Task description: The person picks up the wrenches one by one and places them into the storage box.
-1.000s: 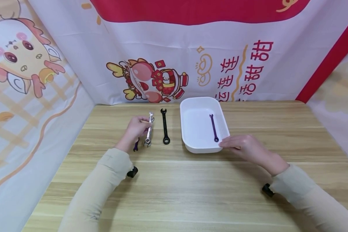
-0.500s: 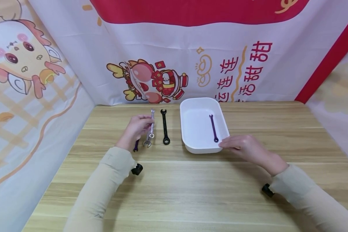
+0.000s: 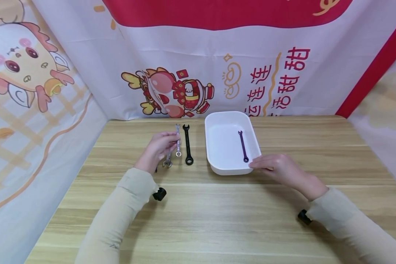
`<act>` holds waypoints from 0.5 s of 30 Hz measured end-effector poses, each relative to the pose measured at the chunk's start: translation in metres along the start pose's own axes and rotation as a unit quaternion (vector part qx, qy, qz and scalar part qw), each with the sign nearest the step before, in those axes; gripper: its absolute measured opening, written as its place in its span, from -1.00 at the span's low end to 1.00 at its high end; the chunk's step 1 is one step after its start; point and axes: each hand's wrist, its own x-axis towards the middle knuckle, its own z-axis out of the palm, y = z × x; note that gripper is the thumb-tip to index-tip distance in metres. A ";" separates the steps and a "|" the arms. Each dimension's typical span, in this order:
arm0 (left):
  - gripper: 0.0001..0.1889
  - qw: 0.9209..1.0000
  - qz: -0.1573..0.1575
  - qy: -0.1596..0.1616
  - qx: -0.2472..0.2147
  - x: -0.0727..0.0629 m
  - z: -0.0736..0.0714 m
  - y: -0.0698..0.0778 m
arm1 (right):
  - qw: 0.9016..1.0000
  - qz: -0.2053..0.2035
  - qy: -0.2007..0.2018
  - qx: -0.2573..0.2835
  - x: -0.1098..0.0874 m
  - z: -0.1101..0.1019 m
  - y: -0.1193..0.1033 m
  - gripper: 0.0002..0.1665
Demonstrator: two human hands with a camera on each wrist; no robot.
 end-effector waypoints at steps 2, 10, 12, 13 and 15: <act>-0.58 1.000 -0.001 -0.004 -0.009 -0.001 0.004 0.001 | 1.000 -0.001 0.002 0.001 0.000 0.000 -0.001 -0.57; -0.54 0.999 -0.007 -0.015 -0.032 -0.001 0.019 0.000 | 1.000 -0.015 0.013 0.004 0.000 0.000 -0.002 -0.55; -0.56 0.999 -0.009 -0.017 -0.037 -0.001 0.022 0.000 | 1.000 -0.017 0.015 0.005 0.000 0.000 -0.001 -0.55; -0.57 0.999 -0.010 -0.019 -0.038 -0.001 0.024 0.000 | 1.000 -0.017 0.015 0.005 0.000 0.000 0.000 -0.55; -0.61 0.999 -0.012 -0.021 -0.044 0.000 0.026 0.001 | 1.000 -0.014 0.012 0.006 0.000 0.000 0.000 -0.56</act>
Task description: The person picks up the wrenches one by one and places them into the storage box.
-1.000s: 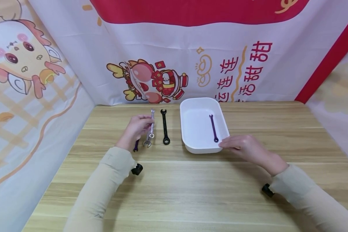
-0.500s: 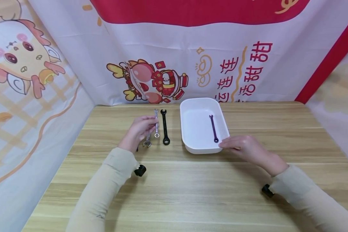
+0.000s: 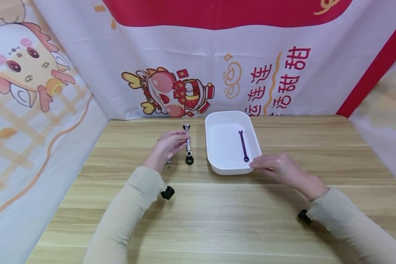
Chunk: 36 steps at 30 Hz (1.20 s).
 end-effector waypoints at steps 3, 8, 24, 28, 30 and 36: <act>-0.65 1.000 -0.002 -0.004 -0.007 0.001 0.004 0.001 | 1.000 0.005 -0.005 -0.001 0.000 0.000 0.001 -0.58; -0.57 1.000 0.001 -0.013 -0.022 0.003 0.014 0.005 | 1.000 0.003 -0.003 -0.005 0.001 -0.001 0.002 -0.58; -0.69 0.999 -0.002 -0.022 -0.039 0.004 0.047 0.003 | 1.000 0.003 -0.006 -0.009 0.001 -0.001 0.001 -0.58; -0.65 0.999 0.001 -0.030 -0.034 0.004 0.054 0.001 | 1.000 0.003 -0.004 -0.010 0.001 0.000 0.001 -0.58; -0.65 0.999 0.003 -0.032 -0.032 0.004 0.057 0.000 | 1.000 0.005 -0.004 -0.010 0.000 0.000 0.001 -0.59; -0.67 0.999 0.000 -0.039 -0.030 0.006 0.067 0.000 | 1.000 0.010 -0.002 -0.007 -0.001 0.000 -0.001 -0.57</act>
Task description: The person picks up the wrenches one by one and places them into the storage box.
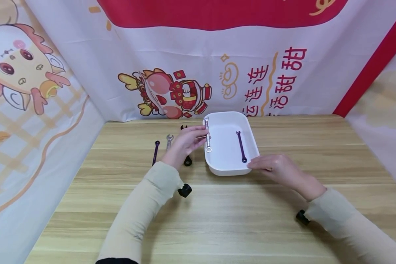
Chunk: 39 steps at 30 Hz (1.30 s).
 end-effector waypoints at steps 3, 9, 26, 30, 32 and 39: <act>-0.66 1.000 -0.003 0.003 0.004 0.001 0.004 0.000 | 1.000 0.000 0.000 0.003 0.000 0.001 0.000 -0.58; -0.64 1.000 -0.004 0.002 0.007 0.002 0.009 0.000 | 1.000 -0.001 0.001 0.009 0.001 0.001 -0.001 -0.57; -0.64 1.000 -0.013 -0.011 -0.018 0.007 0.031 -0.006 | 1.000 0.010 -0.007 0.008 0.000 0.000 -0.001 -0.58; -0.62 0.999 -0.018 -0.021 -0.020 0.010 0.035 -0.009 | 1.000 0.012 -0.007 0.009 0.000 0.000 -0.001 -0.59; -0.63 0.999 -0.022 -0.023 -0.021 0.012 0.036 -0.011 | 1.000 0.014 -0.008 0.012 0.000 0.000 -0.001 -0.59; -0.64 0.999 -0.037 -0.025 -0.017 0.017 0.045 -0.017 | 1.000 0.012 -0.004 0.013 -0.001 0.001 -0.002 -0.59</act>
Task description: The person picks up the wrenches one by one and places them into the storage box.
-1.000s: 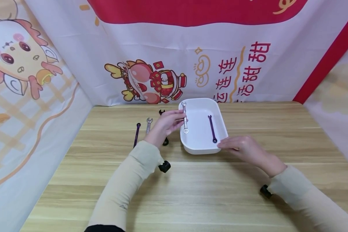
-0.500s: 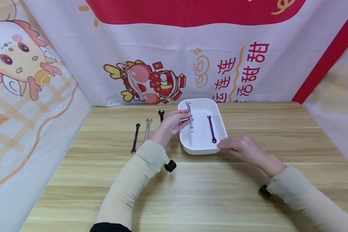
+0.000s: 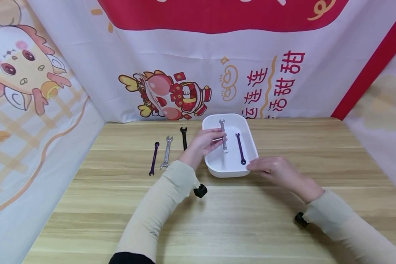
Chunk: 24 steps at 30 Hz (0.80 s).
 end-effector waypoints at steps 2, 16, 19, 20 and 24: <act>-0.63 1.000 -0.001 -0.002 -0.004 0.001 0.003 -0.002 | 1.000 -0.009 0.008 -0.002 0.000 0.001 0.001 -0.58; -0.53 1.000 0.005 -0.008 -0.002 0.007 0.017 -0.007 | 0.999 -0.031 0.028 -0.009 -0.001 0.002 0.003 -0.55; -0.52 1.000 0.005 -0.012 0.000 0.008 0.020 -0.008 | 0.999 -0.029 0.028 -0.009 -0.001 0.002 0.003 -0.55; -0.52 1.000 0.003 -0.014 0.003 0.009 0.021 -0.008 | 0.999 -0.030 0.028 -0.009 -0.001 0.002 0.002 -0.55; -0.50 1.000 -0.008 -0.025 0.011 0.008 0.024 -0.010 | 0.999 -0.035 0.031 -0.009 0.000 0.002 0.002 -0.56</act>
